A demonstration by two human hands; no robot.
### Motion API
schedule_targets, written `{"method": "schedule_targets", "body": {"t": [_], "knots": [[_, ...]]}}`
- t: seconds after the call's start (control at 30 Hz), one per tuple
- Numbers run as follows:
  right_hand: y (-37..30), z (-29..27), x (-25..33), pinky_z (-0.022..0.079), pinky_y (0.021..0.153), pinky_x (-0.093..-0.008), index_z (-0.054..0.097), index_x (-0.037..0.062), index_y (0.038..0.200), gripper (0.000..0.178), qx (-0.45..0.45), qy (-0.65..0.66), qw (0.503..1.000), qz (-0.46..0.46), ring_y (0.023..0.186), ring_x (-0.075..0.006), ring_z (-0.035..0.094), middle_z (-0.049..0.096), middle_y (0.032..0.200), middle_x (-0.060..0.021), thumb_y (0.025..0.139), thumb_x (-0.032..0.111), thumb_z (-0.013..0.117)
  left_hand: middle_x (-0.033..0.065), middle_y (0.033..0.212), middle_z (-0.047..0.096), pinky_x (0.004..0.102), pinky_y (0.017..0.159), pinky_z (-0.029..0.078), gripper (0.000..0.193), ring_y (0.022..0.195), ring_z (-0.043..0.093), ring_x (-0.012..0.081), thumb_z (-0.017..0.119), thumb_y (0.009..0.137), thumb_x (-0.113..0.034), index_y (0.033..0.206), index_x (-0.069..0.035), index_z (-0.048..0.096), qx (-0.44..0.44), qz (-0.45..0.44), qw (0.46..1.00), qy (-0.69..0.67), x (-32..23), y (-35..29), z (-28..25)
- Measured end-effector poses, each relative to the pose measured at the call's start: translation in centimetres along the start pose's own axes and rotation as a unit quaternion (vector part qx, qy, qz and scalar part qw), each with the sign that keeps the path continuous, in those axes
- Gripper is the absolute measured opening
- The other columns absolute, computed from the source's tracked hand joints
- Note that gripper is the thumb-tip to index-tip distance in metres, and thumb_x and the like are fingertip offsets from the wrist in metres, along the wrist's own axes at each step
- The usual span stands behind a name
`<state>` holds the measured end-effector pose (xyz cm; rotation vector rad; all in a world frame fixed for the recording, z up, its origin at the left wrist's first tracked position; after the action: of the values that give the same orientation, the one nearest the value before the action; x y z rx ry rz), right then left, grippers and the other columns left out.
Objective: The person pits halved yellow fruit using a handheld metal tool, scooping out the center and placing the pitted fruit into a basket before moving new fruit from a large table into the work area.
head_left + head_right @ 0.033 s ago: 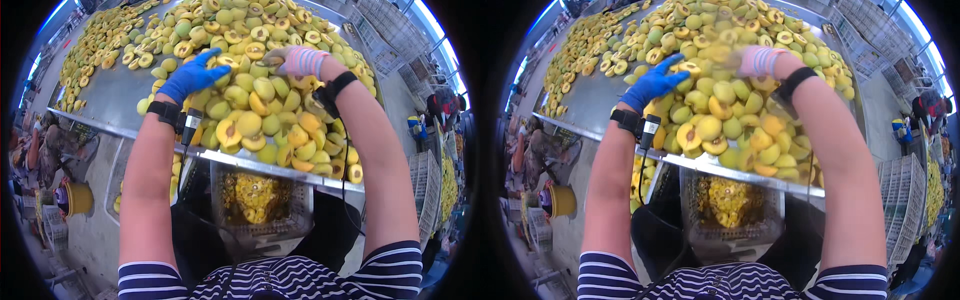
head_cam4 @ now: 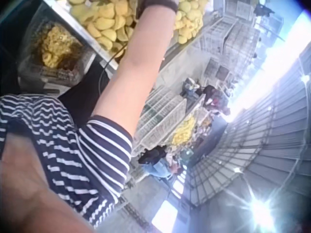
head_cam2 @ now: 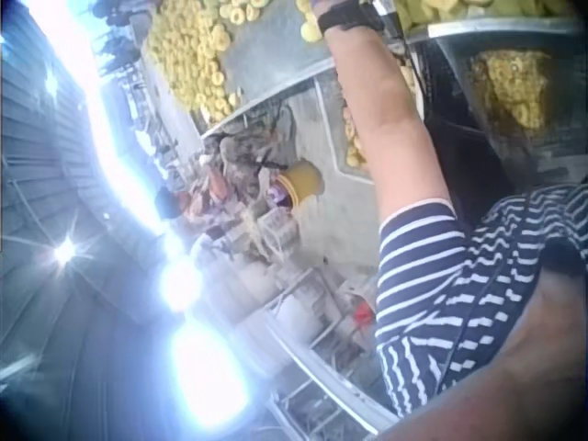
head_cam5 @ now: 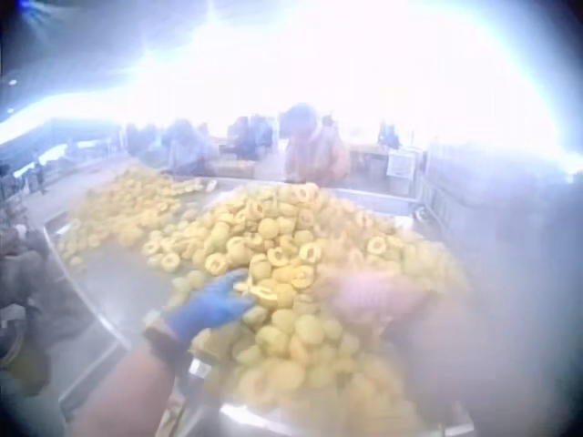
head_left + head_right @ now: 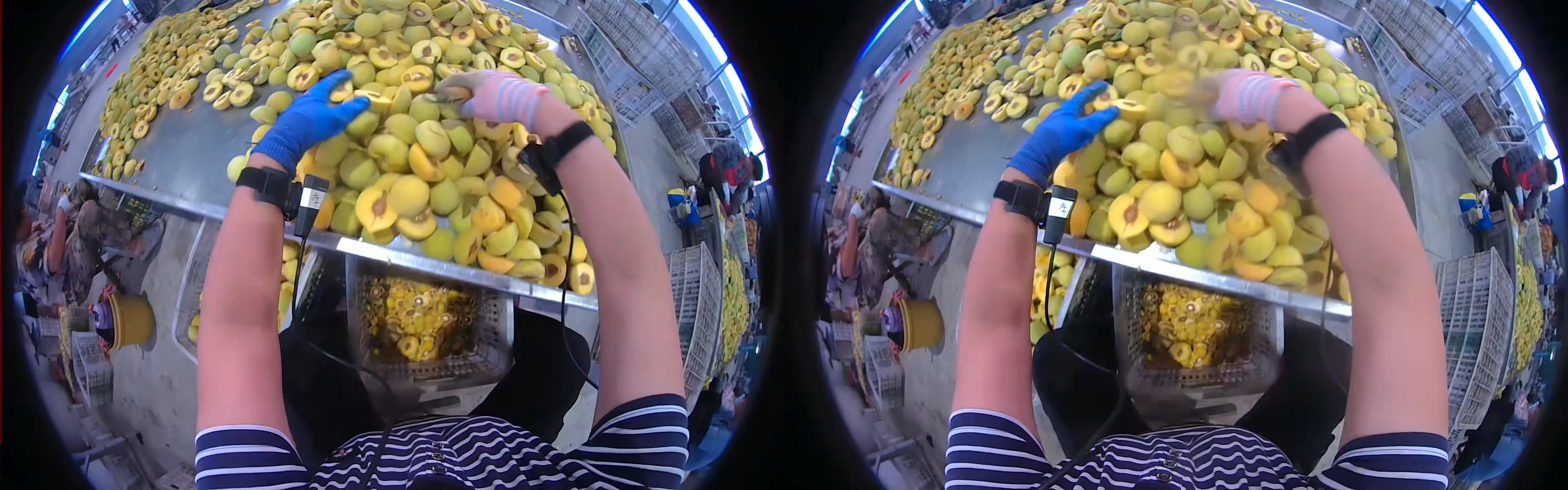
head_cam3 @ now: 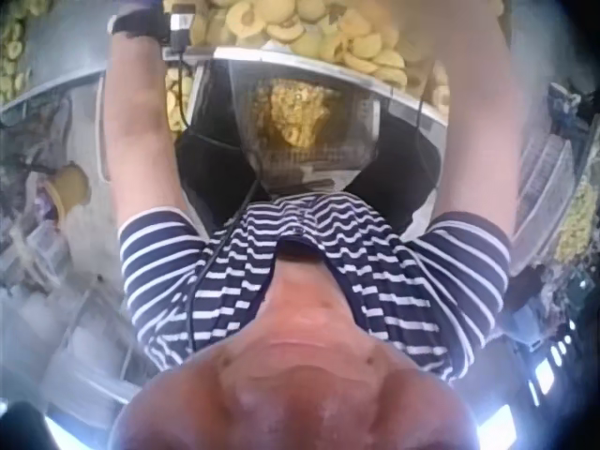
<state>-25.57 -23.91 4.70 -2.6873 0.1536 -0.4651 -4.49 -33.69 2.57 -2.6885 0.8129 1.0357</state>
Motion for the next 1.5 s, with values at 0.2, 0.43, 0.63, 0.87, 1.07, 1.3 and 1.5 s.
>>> {"method": "schedule_targets", "body": {"t": [0.2, 0.43, 0.63, 0.87, 1.07, 1.3, 1.5], "knots": [[-12.8, -2.7, 0.4, 0.052, 0.077, -0.0401, 0.059, 0.0133, 0.120, 0.042, -0.349, 0.007, 0.935, -0.061, 0.090, -0.0339, 0.065, 0.067, 0.104, -0.0170, 0.081, 0.028, 0.062, 0.0197, 0.095, 0.068, 0.0401, 0.076, 0.051, 0.053, 0.086, 0.066, 0.0332, 0.061, 0.083, -0.051, 0.110, -0.005, 0.063, 0.048, -0.036, 0.989, 0.137, 2.2, -7.2, -1.8], [-21.2, 8.0, 1.8, 0.052, 0.076, -0.0421, 0.061, 0.0076, 0.113, 0.040, -0.342, 0.191, 0.920, -0.012, 0.084, -0.0371, 0.065, 0.066, 0.089, -0.0196, 0.082, 0.033, 0.066, 0.0190, 0.109, 0.064, 0.0451, 0.087, 0.048, 0.051, 0.100, 0.060, 0.0350, 0.064, 0.077, -0.044, 0.118, -0.014, 0.062, -0.117, 0.111, 0.965, 0.209, 1.3, -13.8, 3.4], [-21.6, 14.0, 2.0, 0.051, 0.069, -0.0386, 0.056, 0.0027, 0.119, 0.051, -0.240, 0.357, 0.901, -0.044, 0.072, -0.0290, 0.065, 0.064, 0.078, -0.0154, 0.080, 0.034, 0.070, 0.0197, 0.094, 0.067, 0.0462, 0.084, 0.049, 0.051, 0.095, 0.062, 0.0352, 0.067, 0.074, -0.034, 0.121, -0.016, 0.061, -0.150, -0.009, 0.960, 0.236, 1.3, -14.4, 2.9], [-19.8, 14.3, -1.9, 0.044, 0.043, -0.0268, 0.055, -0.0013, 0.110, 0.042, -0.192, 0.574, 0.796, 0.015, 0.048, -0.0152, 0.057, 0.064, 0.078, -0.0080, 0.085, 0.030, 0.065, 0.0159, 0.120, 0.062, 0.0369, 0.093, 0.048, 0.058, 0.112, 0.059, 0.0283, 0.053, 0.073, 0.013, 0.128, -0.005, 0.055, -0.219, 0.195, 0.943, -0.157, -8.6, -17.5, 1.0], [-19.7, 13.7, -0.1, 0.051, 0.045, -0.0288, 0.048, -0.0038, 0.124, 0.047, -0.083, 0.794, 0.595, -0.091, 0.056, -0.0170, 0.060, 0.065, 0.091, -0.0144, 0.085, 0.021, 0.060, 0.0145, 0.129, 0.057, 0.0369, 0.103, 0.041, 0.062, 0.122, 0.053, 0.0271, 0.050, 0.072, 0.012, 0.132, -0.005, 0.051, -0.079, 0.372, 0.925, -0.014, -19.7, -22.4, 7.6], [-19.3, 14.7, 2.8, 0.051, 0.051, -0.0315, 0.048, 0.0000, 0.122, 0.048, -0.177, 0.706, 0.675, -0.116, 0.065, -0.0258, 0.065, 0.066, 0.088, -0.0149, 0.083, 0.019, 0.067, 0.0158, 0.124, 0.055, 0.0358, 0.104, 0.039, 0.052, 0.115, 0.054, 0.0242, 0.031, 0.104, -0.034, 0.133, 0.008, 0.042, -0.058, 0.192, 0.836, -0.511, -14.5, -20.5, 8.9], [-20.8, 14.6, 5.0, 0.048, 0.066, -0.0469, 0.053, 0.0061, 0.113, 0.040, -0.298, 0.305, 0.900, -0.085, 0.078, -0.0421, 0.061, 0.062, 0.082, -0.0218, 0.084, 0.031, 0.066, 0.0161, 0.107, 0.064, 0.0335, 0.084, 0.053, 0.055, 0.095, 0.063, 0.0230, 0.034, 0.102, -0.043, 0.121, 0.006, 0.053, -0.041, -0.017, 0.692, -0.721, -9.2, -19.3, 10.4]]}}
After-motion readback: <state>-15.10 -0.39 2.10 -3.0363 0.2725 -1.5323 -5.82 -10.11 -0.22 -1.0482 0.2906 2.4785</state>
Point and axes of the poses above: each hand's wrist, its own y-axis towards the middle knuckle, its own z-axis out of the palm, x = y × z, the point moved 9 cm from there along y, towards the middle knuckle
